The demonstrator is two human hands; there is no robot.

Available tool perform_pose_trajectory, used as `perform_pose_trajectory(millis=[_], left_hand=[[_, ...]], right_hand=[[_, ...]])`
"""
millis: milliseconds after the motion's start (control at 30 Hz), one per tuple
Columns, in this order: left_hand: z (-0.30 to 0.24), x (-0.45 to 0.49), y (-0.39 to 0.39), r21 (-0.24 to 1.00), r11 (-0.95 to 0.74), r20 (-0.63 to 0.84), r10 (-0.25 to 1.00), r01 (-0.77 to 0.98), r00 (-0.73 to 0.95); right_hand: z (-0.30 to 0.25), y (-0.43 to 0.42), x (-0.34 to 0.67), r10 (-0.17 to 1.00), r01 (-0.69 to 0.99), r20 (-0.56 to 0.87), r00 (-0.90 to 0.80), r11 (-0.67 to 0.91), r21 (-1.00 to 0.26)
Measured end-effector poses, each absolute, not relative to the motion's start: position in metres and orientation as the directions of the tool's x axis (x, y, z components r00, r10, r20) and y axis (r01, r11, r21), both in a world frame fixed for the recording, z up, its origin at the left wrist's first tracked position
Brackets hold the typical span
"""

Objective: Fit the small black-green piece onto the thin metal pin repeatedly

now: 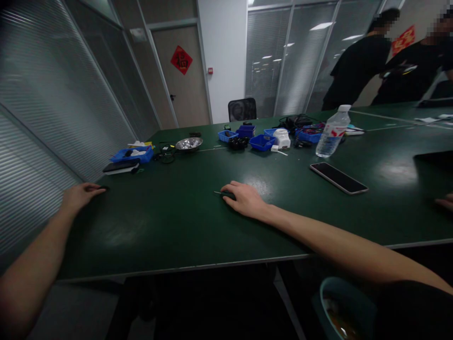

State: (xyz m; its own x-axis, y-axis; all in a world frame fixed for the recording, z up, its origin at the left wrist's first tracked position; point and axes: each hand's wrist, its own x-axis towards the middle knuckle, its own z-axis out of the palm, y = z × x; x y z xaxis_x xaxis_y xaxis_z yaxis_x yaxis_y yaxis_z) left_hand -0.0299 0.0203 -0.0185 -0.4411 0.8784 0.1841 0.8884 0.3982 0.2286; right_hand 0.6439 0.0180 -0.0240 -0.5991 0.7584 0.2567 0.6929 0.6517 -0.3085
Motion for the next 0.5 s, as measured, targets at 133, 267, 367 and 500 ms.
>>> perform_pose_trajectory(millis=[133, 267, 367, 500], left_hand=[[-0.017, -0.026, 0.02, 0.153, 0.449, 0.195, 0.86, 0.88, -0.472], [-0.014, -0.019, 0.018, 0.062, 0.445, 0.232, 0.864, 0.893, -0.447], [-0.009, -0.011, 0.017, 0.044, 0.455, 0.212, 0.866, 0.889, -0.453], [-0.004, -0.003, 0.019, 0.111, 0.474, 0.17, 0.857, 0.873, -0.487]], right_hand=[[-0.022, 0.017, 0.644, 0.759, 0.684, 0.255, -0.599, 0.65, -0.33], [-0.022, 0.017, 0.644, 0.751, 0.675, 0.256, -0.609, 0.66, -0.33], [-0.023, 0.018, 0.644, 0.753, 0.679, 0.252, -0.608, 0.658, -0.327], [-0.023, 0.019, 0.644, 0.753, 0.679, 0.254, -0.607, 0.658, -0.327]])
